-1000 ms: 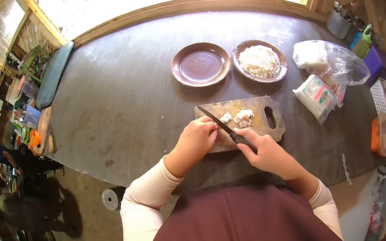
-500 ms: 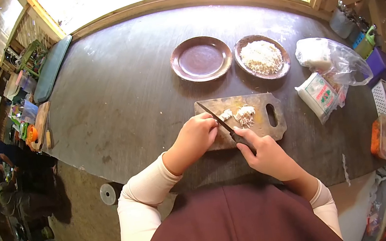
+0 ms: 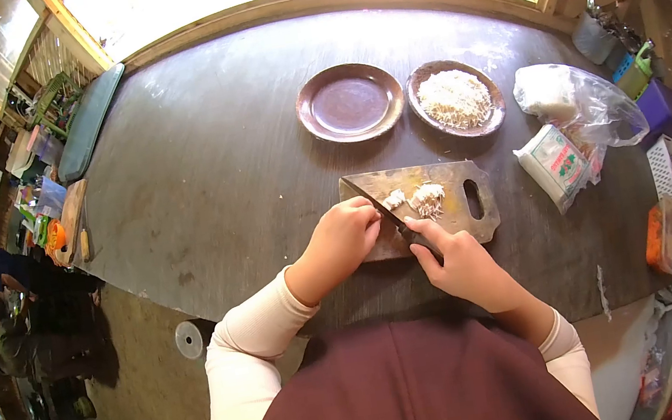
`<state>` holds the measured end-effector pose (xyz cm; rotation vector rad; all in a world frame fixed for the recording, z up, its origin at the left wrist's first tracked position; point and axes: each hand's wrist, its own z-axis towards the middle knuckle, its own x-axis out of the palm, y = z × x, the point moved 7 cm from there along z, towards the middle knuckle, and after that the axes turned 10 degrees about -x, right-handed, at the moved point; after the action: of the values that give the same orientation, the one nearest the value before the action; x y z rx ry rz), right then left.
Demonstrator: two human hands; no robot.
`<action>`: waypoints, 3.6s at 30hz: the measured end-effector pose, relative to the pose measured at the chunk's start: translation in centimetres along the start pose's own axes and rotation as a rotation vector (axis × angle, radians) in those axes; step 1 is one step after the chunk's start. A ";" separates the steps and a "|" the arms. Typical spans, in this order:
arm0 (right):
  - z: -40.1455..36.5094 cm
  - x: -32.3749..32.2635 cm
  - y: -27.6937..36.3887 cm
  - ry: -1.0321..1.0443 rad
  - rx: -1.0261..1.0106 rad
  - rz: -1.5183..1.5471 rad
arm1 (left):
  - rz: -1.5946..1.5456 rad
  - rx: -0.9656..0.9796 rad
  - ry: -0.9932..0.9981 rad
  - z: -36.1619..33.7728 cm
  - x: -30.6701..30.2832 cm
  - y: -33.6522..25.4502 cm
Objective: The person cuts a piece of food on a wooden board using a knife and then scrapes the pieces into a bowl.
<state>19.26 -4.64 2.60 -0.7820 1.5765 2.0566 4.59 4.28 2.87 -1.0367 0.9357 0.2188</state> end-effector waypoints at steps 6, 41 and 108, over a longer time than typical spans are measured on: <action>-0.5 -0.3 0.1 -0.020 0.039 0.111 | -0.020 -0.006 0.002 0.0 0.0 0.1; -1.4 1.2 -0.5 -0.016 -0.123 -0.072 | 0.009 -0.050 0.052 0.2 -0.3 -0.3; -0.1 0.5 -1.3 0.075 0.015 0.084 | 0.086 -0.039 0.016 0.2 -0.3 -0.8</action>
<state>19.72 -4.43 1.29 -0.8091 1.6902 2.0934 4.92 4.13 3.64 -1.0359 0.9946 0.3020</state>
